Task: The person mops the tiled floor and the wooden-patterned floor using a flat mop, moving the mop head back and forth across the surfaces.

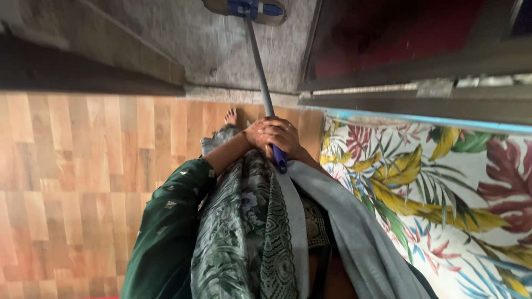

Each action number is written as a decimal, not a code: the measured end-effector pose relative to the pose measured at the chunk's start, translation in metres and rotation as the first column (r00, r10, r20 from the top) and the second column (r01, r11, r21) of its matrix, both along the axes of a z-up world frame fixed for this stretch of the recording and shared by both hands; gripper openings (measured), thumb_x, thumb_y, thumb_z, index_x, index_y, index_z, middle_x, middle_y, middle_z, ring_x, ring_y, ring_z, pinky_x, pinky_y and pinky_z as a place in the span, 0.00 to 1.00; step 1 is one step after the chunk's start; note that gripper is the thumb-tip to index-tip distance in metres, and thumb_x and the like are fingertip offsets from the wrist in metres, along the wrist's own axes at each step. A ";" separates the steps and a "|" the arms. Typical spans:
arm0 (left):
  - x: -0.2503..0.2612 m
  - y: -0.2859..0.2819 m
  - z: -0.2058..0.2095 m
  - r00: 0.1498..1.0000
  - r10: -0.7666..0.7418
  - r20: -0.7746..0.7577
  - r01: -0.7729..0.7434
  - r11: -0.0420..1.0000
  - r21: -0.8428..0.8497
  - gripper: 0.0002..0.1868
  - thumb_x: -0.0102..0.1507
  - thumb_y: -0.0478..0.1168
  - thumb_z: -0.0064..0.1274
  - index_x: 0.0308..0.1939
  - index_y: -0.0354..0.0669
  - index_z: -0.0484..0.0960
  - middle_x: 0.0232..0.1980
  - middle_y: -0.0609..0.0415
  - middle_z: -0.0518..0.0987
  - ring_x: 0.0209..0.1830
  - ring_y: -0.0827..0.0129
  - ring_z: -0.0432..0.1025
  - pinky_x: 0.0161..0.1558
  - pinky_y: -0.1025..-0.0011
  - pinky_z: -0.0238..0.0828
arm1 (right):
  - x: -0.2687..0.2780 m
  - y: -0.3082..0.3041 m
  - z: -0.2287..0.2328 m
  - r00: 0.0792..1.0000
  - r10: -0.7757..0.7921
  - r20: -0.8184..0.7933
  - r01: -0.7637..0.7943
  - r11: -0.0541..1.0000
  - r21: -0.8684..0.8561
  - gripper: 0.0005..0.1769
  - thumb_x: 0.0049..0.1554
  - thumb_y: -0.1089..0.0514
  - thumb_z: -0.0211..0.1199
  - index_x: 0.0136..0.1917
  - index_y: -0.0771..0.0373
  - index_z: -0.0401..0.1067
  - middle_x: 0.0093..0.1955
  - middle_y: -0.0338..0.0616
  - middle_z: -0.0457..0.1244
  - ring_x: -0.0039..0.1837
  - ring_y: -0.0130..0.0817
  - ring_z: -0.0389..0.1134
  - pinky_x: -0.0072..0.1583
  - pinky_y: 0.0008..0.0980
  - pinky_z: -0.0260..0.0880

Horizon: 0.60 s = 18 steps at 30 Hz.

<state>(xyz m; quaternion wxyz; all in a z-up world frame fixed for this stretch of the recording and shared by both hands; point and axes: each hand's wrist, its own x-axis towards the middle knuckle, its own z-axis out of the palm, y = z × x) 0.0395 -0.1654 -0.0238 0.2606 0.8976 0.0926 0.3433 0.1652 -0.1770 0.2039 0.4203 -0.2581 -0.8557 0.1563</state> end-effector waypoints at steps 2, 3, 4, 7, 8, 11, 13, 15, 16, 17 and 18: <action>-0.005 0.037 -0.018 0.984 0.069 -0.166 -0.072 0.997 -0.014 0.18 0.58 0.53 0.56 0.52 0.61 0.83 0.56 0.56 0.81 0.59 0.59 0.73 0.62 0.56 0.69 | -0.002 0.031 -0.011 0.996 -0.031 0.083 0.034 0.999 -0.036 0.08 0.50 0.59 0.66 0.43 0.62 0.72 0.54 0.48 0.69 0.62 0.51 0.70 0.64 0.49 0.70; -0.011 0.058 -0.024 0.986 0.068 -0.153 -0.069 0.998 0.003 0.19 0.58 0.53 0.56 0.52 0.60 0.83 0.56 0.56 0.81 0.60 0.59 0.73 0.62 0.57 0.69 | -0.005 0.045 -0.017 0.991 -0.046 0.124 0.053 0.997 -0.051 0.08 0.50 0.59 0.66 0.44 0.63 0.73 0.55 0.48 0.69 0.64 0.51 0.69 0.65 0.48 0.68; -0.018 0.081 -0.026 0.988 0.067 -0.141 -0.065 0.998 0.020 0.19 0.58 0.53 0.57 0.52 0.59 0.83 0.56 0.55 0.80 0.60 0.59 0.73 0.63 0.58 0.69 | -0.007 0.059 -0.024 0.988 -0.050 0.149 0.063 0.994 -0.084 0.09 0.51 0.58 0.66 0.46 0.62 0.73 0.59 0.47 0.68 0.67 0.50 0.68 0.68 0.49 0.66; -0.025 0.134 -0.019 0.909 0.147 -0.391 -0.109 0.987 0.118 0.22 0.57 0.54 0.58 0.52 0.53 0.82 0.56 0.53 0.80 0.60 0.57 0.71 0.65 0.58 0.66 | -0.010 0.099 -0.043 0.977 -0.042 0.207 0.082 0.979 -0.188 0.22 0.51 0.52 0.66 0.57 0.63 0.71 0.68 0.50 0.64 0.73 0.51 0.63 0.74 0.52 0.60; -0.024 0.147 -0.013 0.839 0.195 -0.507 -0.129 0.978 0.164 0.23 0.56 0.54 0.58 0.51 0.51 0.81 0.55 0.53 0.80 0.60 0.56 0.71 0.65 0.57 0.65 | -0.008 0.108 -0.048 0.975 -0.025 0.220 0.078 0.968 -0.238 0.33 0.49 0.47 0.67 0.63 0.66 0.69 0.70 0.54 0.61 0.73 0.54 0.60 0.73 0.53 0.57; -0.024 0.156 0.011 0.811 0.112 -0.574 -0.164 0.986 -0.039 0.27 0.58 0.52 0.55 0.60 0.51 0.79 0.61 0.51 0.79 0.64 0.56 0.68 0.67 0.58 0.63 | 0.004 0.110 -0.072 0.956 -0.010 0.292 0.097 0.953 -0.286 0.42 0.52 0.45 0.64 0.75 0.62 0.64 0.76 0.55 0.57 0.76 0.56 0.57 0.75 0.54 0.54; -0.026 0.141 0.027 0.762 0.017 -0.647 -0.175 0.968 -0.181 0.42 0.46 0.60 0.62 0.62 0.51 0.77 0.62 0.49 0.76 0.65 0.57 0.65 0.68 0.59 0.58 | 0.009 0.101 -0.092 0.936 0.001 0.353 0.099 0.959 -0.265 0.42 0.53 0.46 0.65 0.78 0.57 0.62 0.78 0.54 0.55 0.77 0.55 0.57 0.77 0.54 0.54; -0.022 0.125 0.044 0.911 0.143 -0.388 -0.081 0.982 0.171 0.31 0.54 0.53 0.53 0.59 0.47 0.78 0.65 0.47 0.77 0.69 0.52 0.63 0.72 0.55 0.53 | 0.014 0.087 -0.110 0.904 0.026 0.428 0.084 0.968 -0.235 0.44 0.51 0.46 0.68 0.78 0.55 0.61 0.79 0.54 0.54 0.77 0.53 0.57 0.76 0.55 0.53; -0.024 0.120 0.049 0.871 0.133 -0.472 -0.048 0.981 0.188 0.27 0.59 0.50 0.51 0.61 0.46 0.78 0.66 0.48 0.76 0.70 0.56 0.64 0.75 0.54 0.51 | 0.014 0.080 -0.118 0.896 0.063 0.440 0.085 0.948 -0.307 0.48 0.47 0.47 0.69 0.79 0.55 0.59 0.79 0.56 0.52 0.77 0.56 0.55 0.75 0.54 0.53; -0.025 0.113 0.053 0.826 0.129 -0.549 -0.021 0.980 0.199 0.24 0.63 0.47 0.49 0.62 0.45 0.78 0.67 0.49 0.76 0.72 0.60 0.64 0.79 0.53 0.50 | 0.013 0.072 -0.124 0.886 0.107 0.451 0.083 0.920 -0.382 0.53 0.42 0.49 0.70 0.79 0.54 0.57 0.80 0.58 0.50 0.77 0.58 0.54 0.74 0.54 0.53; -0.027 0.104 0.055 0.808 0.115 -0.578 -0.024 0.986 0.164 0.24 0.63 0.46 0.48 0.62 0.44 0.78 0.68 0.48 0.75 0.72 0.58 0.64 0.77 0.54 0.51 | 0.012 0.065 -0.128 0.877 0.153 0.456 0.083 0.887 -0.455 0.57 0.38 0.51 0.71 0.79 0.54 0.55 0.81 0.60 0.48 0.78 0.61 0.52 0.73 0.53 0.53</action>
